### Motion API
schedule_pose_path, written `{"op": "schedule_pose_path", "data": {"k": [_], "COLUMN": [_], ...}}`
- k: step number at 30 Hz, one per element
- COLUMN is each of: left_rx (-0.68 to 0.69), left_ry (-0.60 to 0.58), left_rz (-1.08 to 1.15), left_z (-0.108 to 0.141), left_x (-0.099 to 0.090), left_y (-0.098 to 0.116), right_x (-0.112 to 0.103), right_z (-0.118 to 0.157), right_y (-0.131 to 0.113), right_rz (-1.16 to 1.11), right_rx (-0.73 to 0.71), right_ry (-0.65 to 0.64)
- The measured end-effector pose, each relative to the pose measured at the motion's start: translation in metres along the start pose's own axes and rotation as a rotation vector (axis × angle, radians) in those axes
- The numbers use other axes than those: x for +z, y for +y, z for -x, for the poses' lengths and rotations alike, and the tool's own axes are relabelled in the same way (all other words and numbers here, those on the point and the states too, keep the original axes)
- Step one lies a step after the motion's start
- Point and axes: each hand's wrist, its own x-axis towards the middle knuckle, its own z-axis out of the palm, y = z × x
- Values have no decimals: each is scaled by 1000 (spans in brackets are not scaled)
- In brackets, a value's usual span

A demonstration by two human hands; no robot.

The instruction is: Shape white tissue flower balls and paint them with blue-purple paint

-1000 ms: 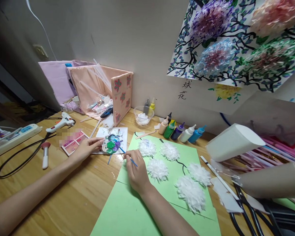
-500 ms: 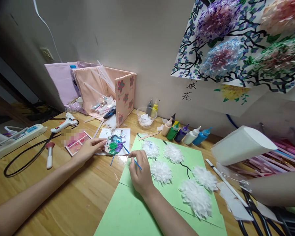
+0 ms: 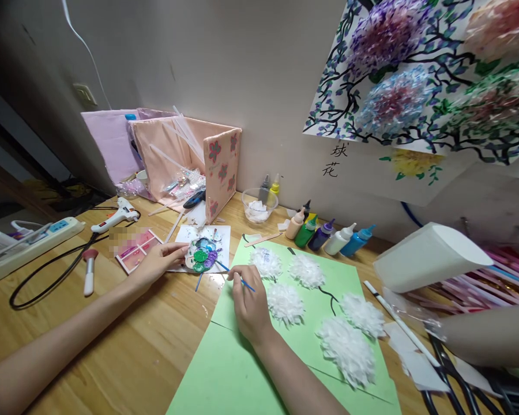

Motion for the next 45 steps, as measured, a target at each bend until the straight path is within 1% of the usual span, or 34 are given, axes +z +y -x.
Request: {"op": "schedule_pose_path", "data": {"k": [3, 6, 10, 13, 15, 20, 27, 29, 32, 35, 37, 39, 41, 45], "left_rx": [-1, -1, -5, -9, -6, -5, -11, -17, -25, -37, -45, -39, -22, -3], "left_ry": [2, 1, -12, -19, -16, -24, -17, -13, -21, -28, -13, 15, 44, 75], "left_rz": [5, 15, 35, 54, 53, 55, 57, 62, 90, 120, 129, 129, 130, 137], "left_z": [1, 1, -1, -1, -1, 0, -1, -2, -2, -4, -5, -7, -9, -10], "left_x": [1, 1, -1, -1, -1, 0, -2, -2, -2, -2, -4, -7, -10, -13], "left_y": [2, 4, 2, 1, 1, 3, 1, 1, 0, -1, -2, -2, -2, 0], "right_x": [0, 0, 0, 0, 0, 2, 1, 1, 2, 2, 1, 0, -1, 1], "right_z": [-1, 0, 1, 1, 1, 2, 2, 2, 1, 2, 3, 3, 3, -3], "right_y": [1, 3, 4, 4, 4, 5, 8, 8, 8, 8, 8, 7, 5, 2], "right_rz": [-31, -48, -19, 8, 7, -8, -78, -83, -62, -66, -70, -52, -17, 70], "right_rx": [50, 47, 28, 21, 0, -5, -27, -22, 29, 51, 33, 16, -1, -79], "right_ry": [39, 75, 35, 42, 47, 0, 76, 70, 47, 86, 145, 178, 158, 59]}}
